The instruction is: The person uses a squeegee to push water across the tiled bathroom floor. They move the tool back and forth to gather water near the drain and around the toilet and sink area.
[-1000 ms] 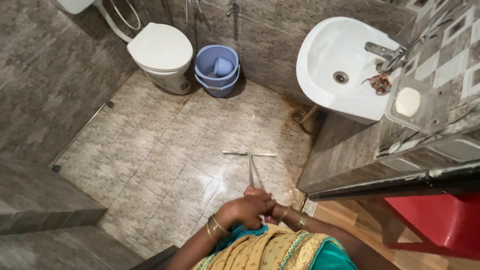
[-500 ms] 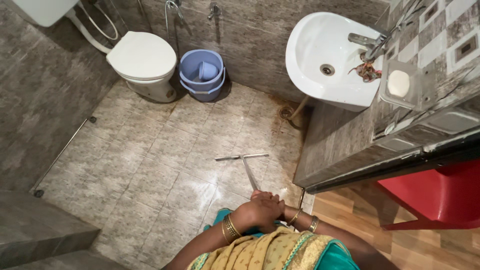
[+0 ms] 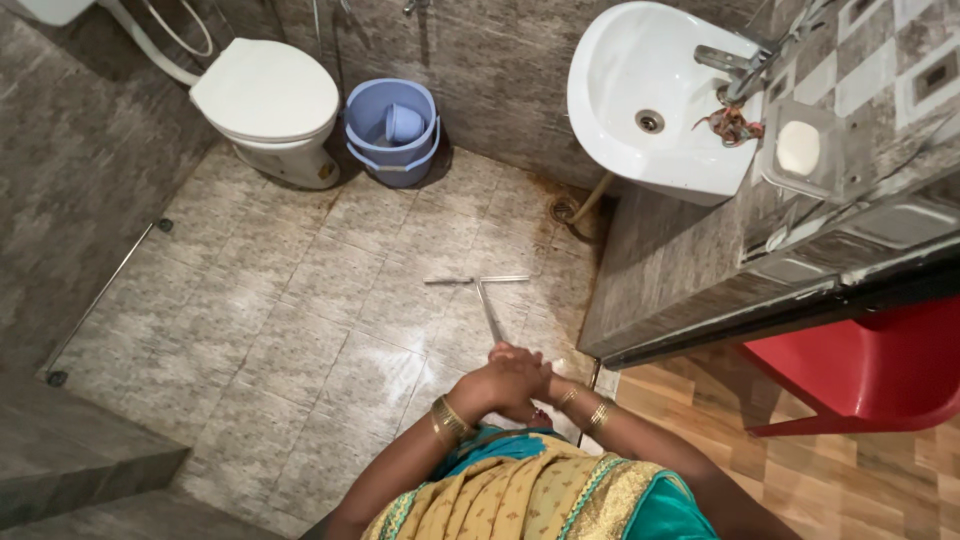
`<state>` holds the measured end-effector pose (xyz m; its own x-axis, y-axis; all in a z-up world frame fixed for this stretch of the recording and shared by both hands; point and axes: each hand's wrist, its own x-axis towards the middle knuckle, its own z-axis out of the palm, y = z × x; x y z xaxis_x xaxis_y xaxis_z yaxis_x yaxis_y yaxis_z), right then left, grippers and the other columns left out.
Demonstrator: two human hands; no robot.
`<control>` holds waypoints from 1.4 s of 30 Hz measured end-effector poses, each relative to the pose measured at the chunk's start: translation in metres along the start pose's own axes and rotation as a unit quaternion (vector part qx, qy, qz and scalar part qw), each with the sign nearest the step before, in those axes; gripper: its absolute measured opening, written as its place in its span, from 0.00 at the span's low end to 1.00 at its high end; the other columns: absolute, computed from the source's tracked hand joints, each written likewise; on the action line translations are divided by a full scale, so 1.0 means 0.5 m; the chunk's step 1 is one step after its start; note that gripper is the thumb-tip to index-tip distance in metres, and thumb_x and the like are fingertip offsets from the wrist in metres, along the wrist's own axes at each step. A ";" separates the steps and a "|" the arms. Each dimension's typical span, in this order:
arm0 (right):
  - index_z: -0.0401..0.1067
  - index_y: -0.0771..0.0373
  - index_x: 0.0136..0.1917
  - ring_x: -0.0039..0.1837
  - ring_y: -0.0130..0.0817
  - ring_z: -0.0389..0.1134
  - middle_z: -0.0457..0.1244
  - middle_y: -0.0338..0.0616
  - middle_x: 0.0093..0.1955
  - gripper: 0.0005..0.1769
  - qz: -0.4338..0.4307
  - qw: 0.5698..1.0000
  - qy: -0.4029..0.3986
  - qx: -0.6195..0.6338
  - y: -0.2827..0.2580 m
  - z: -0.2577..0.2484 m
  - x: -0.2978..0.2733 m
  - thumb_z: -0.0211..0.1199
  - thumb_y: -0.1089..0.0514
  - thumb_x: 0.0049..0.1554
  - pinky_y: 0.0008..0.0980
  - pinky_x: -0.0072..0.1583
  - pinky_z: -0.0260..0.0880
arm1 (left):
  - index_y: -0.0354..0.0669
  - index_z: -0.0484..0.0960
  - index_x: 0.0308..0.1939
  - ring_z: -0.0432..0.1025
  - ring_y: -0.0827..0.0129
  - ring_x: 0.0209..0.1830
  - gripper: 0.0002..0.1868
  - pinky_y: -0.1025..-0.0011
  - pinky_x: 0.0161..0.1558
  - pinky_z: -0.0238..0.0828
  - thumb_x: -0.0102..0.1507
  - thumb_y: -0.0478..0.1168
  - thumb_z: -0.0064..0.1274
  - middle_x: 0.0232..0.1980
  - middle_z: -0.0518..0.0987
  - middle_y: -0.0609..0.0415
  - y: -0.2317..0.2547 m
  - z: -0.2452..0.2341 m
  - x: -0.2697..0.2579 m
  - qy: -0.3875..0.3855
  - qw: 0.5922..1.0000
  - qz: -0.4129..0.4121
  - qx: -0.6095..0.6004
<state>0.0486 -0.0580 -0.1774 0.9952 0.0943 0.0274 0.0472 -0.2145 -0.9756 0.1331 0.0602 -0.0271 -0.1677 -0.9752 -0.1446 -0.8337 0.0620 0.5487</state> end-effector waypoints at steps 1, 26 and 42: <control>0.65 0.60 0.58 0.64 0.30 0.59 0.60 0.40 0.59 0.16 0.017 0.999 -0.002 0.033 -0.022 0.015 -0.029 0.57 0.55 0.58 0.34 0.69 0.59 | 0.29 0.73 0.59 0.66 0.39 0.63 0.42 0.48 0.58 0.64 0.50 0.56 0.65 0.61 0.72 0.32 0.029 -0.028 -0.018 -0.038 0.999 -0.006 -0.008; 0.65 0.60 0.52 0.61 0.33 0.57 0.57 0.43 0.54 0.17 -0.011 0.998 0.009 -0.061 0.077 0.042 -0.065 0.55 0.47 0.57 0.35 0.66 0.58 | 0.35 0.79 0.53 0.68 0.43 0.62 0.31 0.53 0.63 0.63 0.51 0.51 0.60 0.57 0.77 0.36 0.071 -0.012 -0.025 -0.073 0.997 -0.016 0.005; 0.63 0.59 0.58 0.66 0.33 0.55 0.56 0.43 0.60 0.18 -0.001 0.999 -0.018 -0.046 0.074 0.064 -0.084 0.52 0.47 0.59 0.35 0.68 0.55 | 0.30 0.76 0.51 0.71 0.46 0.54 0.33 0.54 0.57 0.66 0.48 0.50 0.61 0.52 0.78 0.36 0.101 -0.001 -0.044 -0.087 0.995 -0.031 0.020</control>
<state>0.0059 -0.0390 -0.2214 0.9914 0.1297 0.0192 0.0581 -0.3030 -0.9512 0.0950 0.0845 0.0043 -0.2018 -0.9257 -0.3200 -0.8651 0.0152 0.5014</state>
